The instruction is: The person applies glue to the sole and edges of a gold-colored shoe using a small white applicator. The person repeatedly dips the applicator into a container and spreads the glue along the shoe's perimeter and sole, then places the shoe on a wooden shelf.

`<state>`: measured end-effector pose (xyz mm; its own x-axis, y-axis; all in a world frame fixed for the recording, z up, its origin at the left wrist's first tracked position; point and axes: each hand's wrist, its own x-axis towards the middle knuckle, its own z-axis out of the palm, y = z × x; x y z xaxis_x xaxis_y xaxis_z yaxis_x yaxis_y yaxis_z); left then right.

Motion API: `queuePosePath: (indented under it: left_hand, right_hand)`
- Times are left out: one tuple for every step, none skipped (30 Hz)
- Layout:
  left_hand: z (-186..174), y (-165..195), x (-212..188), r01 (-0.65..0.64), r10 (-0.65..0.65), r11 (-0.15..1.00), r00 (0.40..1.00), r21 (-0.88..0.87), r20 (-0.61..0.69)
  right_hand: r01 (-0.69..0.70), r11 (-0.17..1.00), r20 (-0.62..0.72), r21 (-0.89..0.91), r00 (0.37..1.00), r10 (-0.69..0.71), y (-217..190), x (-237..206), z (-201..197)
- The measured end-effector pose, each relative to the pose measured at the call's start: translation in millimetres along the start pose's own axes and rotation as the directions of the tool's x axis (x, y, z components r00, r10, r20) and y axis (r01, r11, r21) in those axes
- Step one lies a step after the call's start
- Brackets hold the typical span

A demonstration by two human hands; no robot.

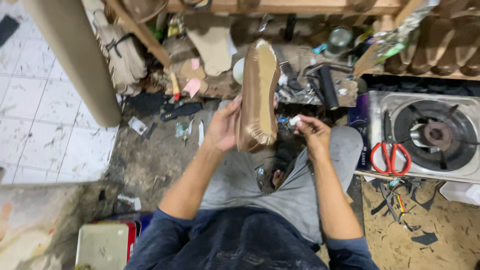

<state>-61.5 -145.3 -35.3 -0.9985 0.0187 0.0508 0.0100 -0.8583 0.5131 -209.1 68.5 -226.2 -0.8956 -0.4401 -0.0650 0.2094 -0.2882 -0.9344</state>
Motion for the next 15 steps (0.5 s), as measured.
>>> queuePosePath:
  left_hand:
    - [3.4, 12.1, 15.0, -0.015, 0.011, 0.988, 1.000, 0.155, 0.021]
    - [6.9, 22.5, 35.9, -0.041, 0.055, 0.962, 0.997, 0.271, -0.045]
    - [10.0, 32.1, 58.3, -0.061, 0.112, 0.921, 0.987, 0.386, -0.112]
    - [13.2, 43.3, 86.1, -0.069, 0.165, 0.874, 0.973, 0.481, -0.159]
    - [16.5, 52.7, 117.3, -0.076, 0.222, 0.819, 0.956, 0.569, -0.192]
    - [19.0, 63.1, 147.5, -0.103, 0.314, 0.732, 0.928, 0.673, -0.200]
    - [21.2, 71.7, 178.2, -0.119, 0.406, 0.633, 0.893, 0.765, -0.197]
    - [24.2, 81.8, 209.1, -0.116, 0.448, 0.476, 0.885, 0.872, -0.127]
    - [27.7, 89.1, 236.9, -0.114, 0.478, 0.302, 0.877, 0.946, -0.048]
    - [30.7, 94.7, 260.5, -0.006, 0.523, 0.179, 0.848, 0.984, -0.090]
    - [34.4, 98.5, 280.3, 0.110, 0.572, 0.060, 0.811, 0.992, -0.124]
    - [38.7, 101.2, 297.1, 0.228, 0.645, -0.176, 0.762, 0.958, -0.063]
    - [45.3, 101.5, 308.7, 0.350, 0.698, -0.383, 0.716, 0.855, 0.020]
    - [51.4, 101.1, 318.2, 0.406, 0.662, -0.415, 0.748, 0.814, -0.036]
    - [55.0, 99.5, 325.9, 0.461, 0.625, -0.448, 0.774, 0.766, -0.101]
  right_hand:
    - [-0.006, 1.000, -0.008, 0.003, 1.000, 0.006, -2.6, 0.8, -0.6]
    - [-0.015, 1.000, -0.014, 0.003, 1.000, 0.015, -5.4, 1.2, -0.1]
    - [-0.031, 1.000, -0.016, 0.005, 0.999, 0.031, -7.7, 0.8, -0.3]
    - [-0.029, 1.000, -0.014, -0.011, 0.999, 0.029, -10.6, 0.6, 1.9]
    - [-0.020, 0.999, -0.014, -0.031, 1.000, 0.020, -13.5, 0.3, 3.3]
    - [-0.013, 0.999, -0.017, -0.052, 1.000, 0.012, -16.6, 0.1, 5.6]
    - [-0.029, 0.998, -0.009, -0.056, 1.000, 0.029, -19.6, -0.2, 7.6]
    - [-0.042, 0.997, 0.000, -0.063, 0.999, 0.042, -22.9, 0.3, 10.8]
    - [-0.054, 0.996, 0.008, -0.070, 0.998, 0.054, -26.8, 0.8, 12.7]
    - [-0.069, 0.996, 0.018, -0.048, 0.997, 0.070, -30.6, 1.4, 16.0]
    - [-0.086, 0.996, 0.030, -0.028, 0.996, 0.087, -34.7, 2.0, 18.6]
    - [-0.106, 0.994, 0.043, -0.007, 0.993, 0.106, -38.2, 2.4, 21.8]
    - [-0.094, 0.996, 0.047, 0.000, 0.994, 0.094, -40.9, 2.8, 23.4]
    - [-0.083, 0.996, 0.051, 0.008, 0.995, 0.083, -43.0, 2.9, 25.0]
    - [-0.078, 0.997, 0.055, 0.017, 0.996, 0.077, -45.2, 2.7, 26.0]
